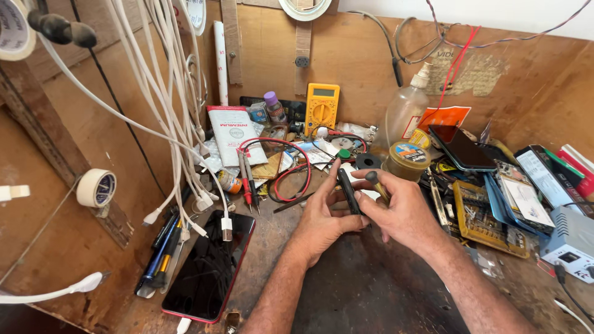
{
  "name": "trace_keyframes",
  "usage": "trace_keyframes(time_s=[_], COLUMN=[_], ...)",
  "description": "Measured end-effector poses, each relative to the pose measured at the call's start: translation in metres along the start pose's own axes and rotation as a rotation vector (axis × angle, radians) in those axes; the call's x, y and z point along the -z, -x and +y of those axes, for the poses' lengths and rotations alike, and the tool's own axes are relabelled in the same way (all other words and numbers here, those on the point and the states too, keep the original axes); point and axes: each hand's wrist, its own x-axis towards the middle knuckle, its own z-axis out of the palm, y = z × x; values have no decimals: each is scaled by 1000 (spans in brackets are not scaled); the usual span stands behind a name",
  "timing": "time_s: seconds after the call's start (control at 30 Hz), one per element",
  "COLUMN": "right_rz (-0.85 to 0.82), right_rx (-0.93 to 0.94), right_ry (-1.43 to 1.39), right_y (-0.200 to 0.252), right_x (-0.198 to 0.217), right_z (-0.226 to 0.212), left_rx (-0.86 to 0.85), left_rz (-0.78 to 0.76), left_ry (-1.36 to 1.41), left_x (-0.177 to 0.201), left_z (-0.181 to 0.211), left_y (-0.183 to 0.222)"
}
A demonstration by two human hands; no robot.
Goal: The person disassembles a small mobile phone by hand, removing the battery and casing, and then uses a small screwdriver to remove screws from the internal circuit board.
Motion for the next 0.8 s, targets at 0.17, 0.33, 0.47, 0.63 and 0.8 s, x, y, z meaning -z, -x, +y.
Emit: trace_keyframes(time_s=[0.17, 0.33, 0.47, 0.63, 0.8], right_rz=[-48, -67, -65, 25, 74], right_rx=[-87, -92, -81, -120, -139], right_ry=[49, 83, 8, -8, 22], right_y=[-4, -7, -14, -20, -24], right_x=[1, 5, 3, 1, -2], right_z=[-9, -8, 3, 6, 6], left_rx=[38, 45, 34, 57, 89], left_rz=[35, 39, 21, 30, 37], left_ry=[-84, -188, -160, -123, -119], left_x=[-1, 0, 2, 1, 1], left_z=[0, -7, -11, -13, -10], left_y=[-1, -5, -6, -7, -6])
